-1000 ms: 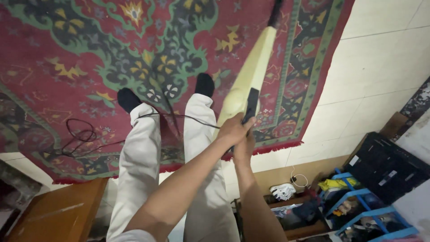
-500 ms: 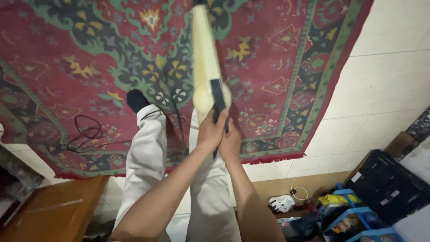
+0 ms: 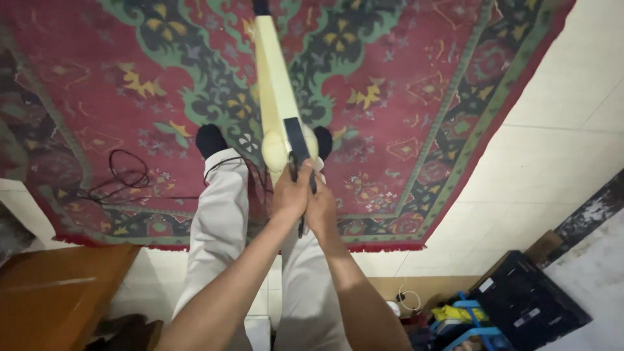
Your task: Inspecting and manipulating a handheld vacuum cleaner and its power cord.
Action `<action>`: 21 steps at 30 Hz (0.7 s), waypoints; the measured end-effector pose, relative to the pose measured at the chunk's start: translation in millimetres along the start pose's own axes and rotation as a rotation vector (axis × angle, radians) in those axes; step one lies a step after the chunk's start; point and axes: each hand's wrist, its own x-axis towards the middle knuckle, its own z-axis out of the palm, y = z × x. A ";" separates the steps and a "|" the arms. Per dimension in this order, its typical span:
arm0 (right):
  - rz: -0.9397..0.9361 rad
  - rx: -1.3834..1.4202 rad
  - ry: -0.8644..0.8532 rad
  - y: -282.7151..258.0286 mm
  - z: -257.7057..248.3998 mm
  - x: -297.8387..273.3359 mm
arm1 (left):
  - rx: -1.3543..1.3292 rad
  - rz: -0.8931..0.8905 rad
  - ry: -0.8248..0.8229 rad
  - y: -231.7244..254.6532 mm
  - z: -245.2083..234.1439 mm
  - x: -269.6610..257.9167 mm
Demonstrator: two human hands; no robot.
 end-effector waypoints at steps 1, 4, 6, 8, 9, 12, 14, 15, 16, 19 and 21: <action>-0.005 -0.005 -0.011 2.2 -1.6 -1.0 | -0.010 -0.004 0.007 4.8 3.5 -1.4; 0.166 0.145 0.071 15.1 1.0 -3.0 | 0.122 0.005 -0.011 16.3 9.9 -1.2; 0.282 0.547 0.263 32.9 6.2 0.6 | 0.096 0.129 -0.172 23.3 14.0 3.1; 0.251 0.359 0.203 -20.6 -5.7 7.4 | 0.071 0.113 -0.219 26.3 10.4 6.4; 0.220 0.183 0.149 -48.0 -8.5 9.2 | 0.060 0.100 -0.266 26.3 5.9 7.6; 0.089 0.119 0.039 -38.6 9.0 1.5 | -0.028 0.095 -0.227 2.3 -9.3 15.8; 0.007 0.042 -0.030 -38.6 29.6 -2.6 | 0.004 0.144 -0.076 -36.4 -28.6 24.9; -0.069 -0.027 -0.079 -38.5 41.9 -3.9 | 0.052 0.197 0.060 -56.1 -39.0 31.0; -0.079 -0.031 -0.091 -34.4 64.5 -1.4 | 0.041 0.196 0.072 -61.1 -57.7 34.8; -0.024 0.068 -0.171 -48.8 117.9 4.0 | -0.213 -0.085 0.042 -82.9 -108.6 45.2; 0.059 -0.218 -0.331 -95.3 136.8 10.4 | -0.198 -0.208 0.194 -103.0 -137.1 55.7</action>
